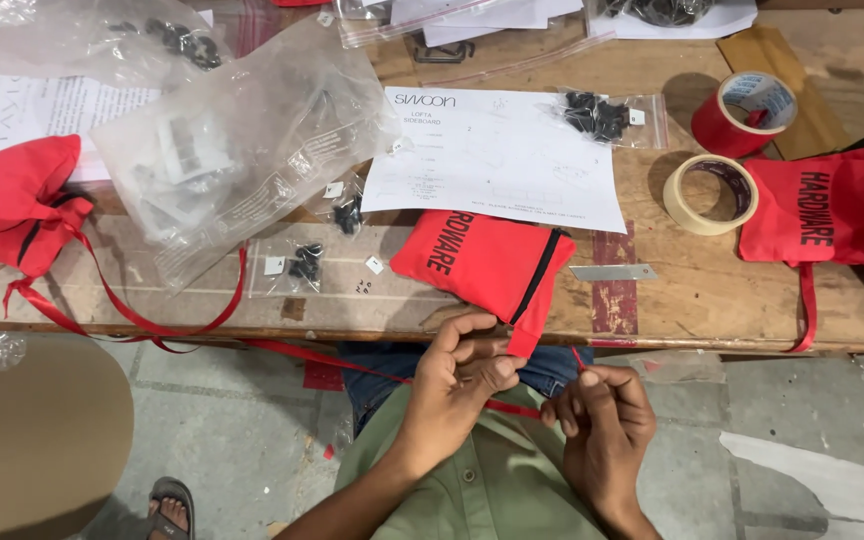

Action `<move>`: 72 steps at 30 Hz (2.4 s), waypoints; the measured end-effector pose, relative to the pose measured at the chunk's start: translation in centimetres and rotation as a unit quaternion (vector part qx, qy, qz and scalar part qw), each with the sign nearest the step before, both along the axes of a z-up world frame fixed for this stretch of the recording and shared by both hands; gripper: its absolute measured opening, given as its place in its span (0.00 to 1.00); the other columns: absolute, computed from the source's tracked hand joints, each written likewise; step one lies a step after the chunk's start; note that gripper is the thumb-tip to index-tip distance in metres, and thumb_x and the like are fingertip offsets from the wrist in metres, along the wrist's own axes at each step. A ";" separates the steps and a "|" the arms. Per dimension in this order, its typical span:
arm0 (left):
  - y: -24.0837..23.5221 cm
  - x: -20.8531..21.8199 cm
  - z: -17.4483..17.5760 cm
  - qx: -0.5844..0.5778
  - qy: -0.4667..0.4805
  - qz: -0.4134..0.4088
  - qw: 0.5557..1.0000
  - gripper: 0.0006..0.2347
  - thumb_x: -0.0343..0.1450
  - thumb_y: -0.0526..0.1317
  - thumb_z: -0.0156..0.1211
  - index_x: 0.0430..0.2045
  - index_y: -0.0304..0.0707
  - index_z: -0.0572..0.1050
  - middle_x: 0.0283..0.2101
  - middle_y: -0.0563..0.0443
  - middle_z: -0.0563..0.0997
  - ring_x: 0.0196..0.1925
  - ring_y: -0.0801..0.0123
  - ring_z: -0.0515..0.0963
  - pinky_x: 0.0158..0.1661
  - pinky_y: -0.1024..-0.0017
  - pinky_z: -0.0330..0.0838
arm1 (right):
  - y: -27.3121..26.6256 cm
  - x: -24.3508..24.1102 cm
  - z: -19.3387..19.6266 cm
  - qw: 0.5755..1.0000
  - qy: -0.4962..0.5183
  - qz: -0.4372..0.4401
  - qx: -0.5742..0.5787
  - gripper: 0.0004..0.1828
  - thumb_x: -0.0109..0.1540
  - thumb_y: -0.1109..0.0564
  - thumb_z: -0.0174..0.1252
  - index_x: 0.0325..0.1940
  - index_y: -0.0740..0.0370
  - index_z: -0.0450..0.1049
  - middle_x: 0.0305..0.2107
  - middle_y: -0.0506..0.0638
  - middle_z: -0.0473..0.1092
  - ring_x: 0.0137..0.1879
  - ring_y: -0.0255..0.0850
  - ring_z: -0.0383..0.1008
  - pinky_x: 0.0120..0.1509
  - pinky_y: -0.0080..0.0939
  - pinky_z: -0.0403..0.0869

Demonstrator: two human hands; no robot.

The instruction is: The person sits at a workbench packing small red hardware pouches. They read a printed instruction sheet, fold a paper insert, tie a red ribbon strap around a pouch, open a plastic bag of hardware parts, and place parts into the pouch.

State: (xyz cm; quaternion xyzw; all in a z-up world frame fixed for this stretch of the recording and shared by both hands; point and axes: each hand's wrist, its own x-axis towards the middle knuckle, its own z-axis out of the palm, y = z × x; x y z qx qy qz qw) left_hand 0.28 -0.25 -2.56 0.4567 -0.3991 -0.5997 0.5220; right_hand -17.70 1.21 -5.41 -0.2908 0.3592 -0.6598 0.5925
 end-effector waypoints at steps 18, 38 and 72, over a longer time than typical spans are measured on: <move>-0.4 -0.6 -1.5 0.078 0.130 0.023 0.988 0.13 0.72 0.34 0.64 0.48 0.27 0.77 0.41 0.45 0.84 0.42 0.66 0.86 0.42 0.71 0.82 | -3.7 1.3 2.3 0.978 0.204 0.029 -0.040 0.10 0.70 0.63 0.53 0.52 0.72 0.72 0.45 0.57 0.76 0.41 0.38 0.79 0.43 0.40 0.80; -0.1 -0.7 -3.1 0.054 0.115 0.053 0.991 0.12 0.71 0.33 0.67 0.46 0.26 0.78 0.40 0.48 0.85 0.39 0.74 0.84 0.39 0.75 0.81 | -5.4 0.8 3.5 0.943 0.308 0.037 -0.123 0.08 0.68 0.66 0.56 0.50 0.73 0.76 0.65 0.64 0.67 0.59 0.42 0.75 0.56 0.39 0.79; 1.7 1.4 -4.0 0.046 0.119 0.051 0.990 0.10 0.73 0.35 0.63 0.46 0.30 0.77 0.38 0.48 0.84 0.39 0.72 0.84 0.39 0.72 0.82 | -5.7 1.9 1.6 0.938 0.282 0.159 -0.120 0.09 0.65 0.67 0.60 0.49 0.71 0.78 0.57 0.62 0.75 0.65 0.45 0.75 0.67 0.43 0.76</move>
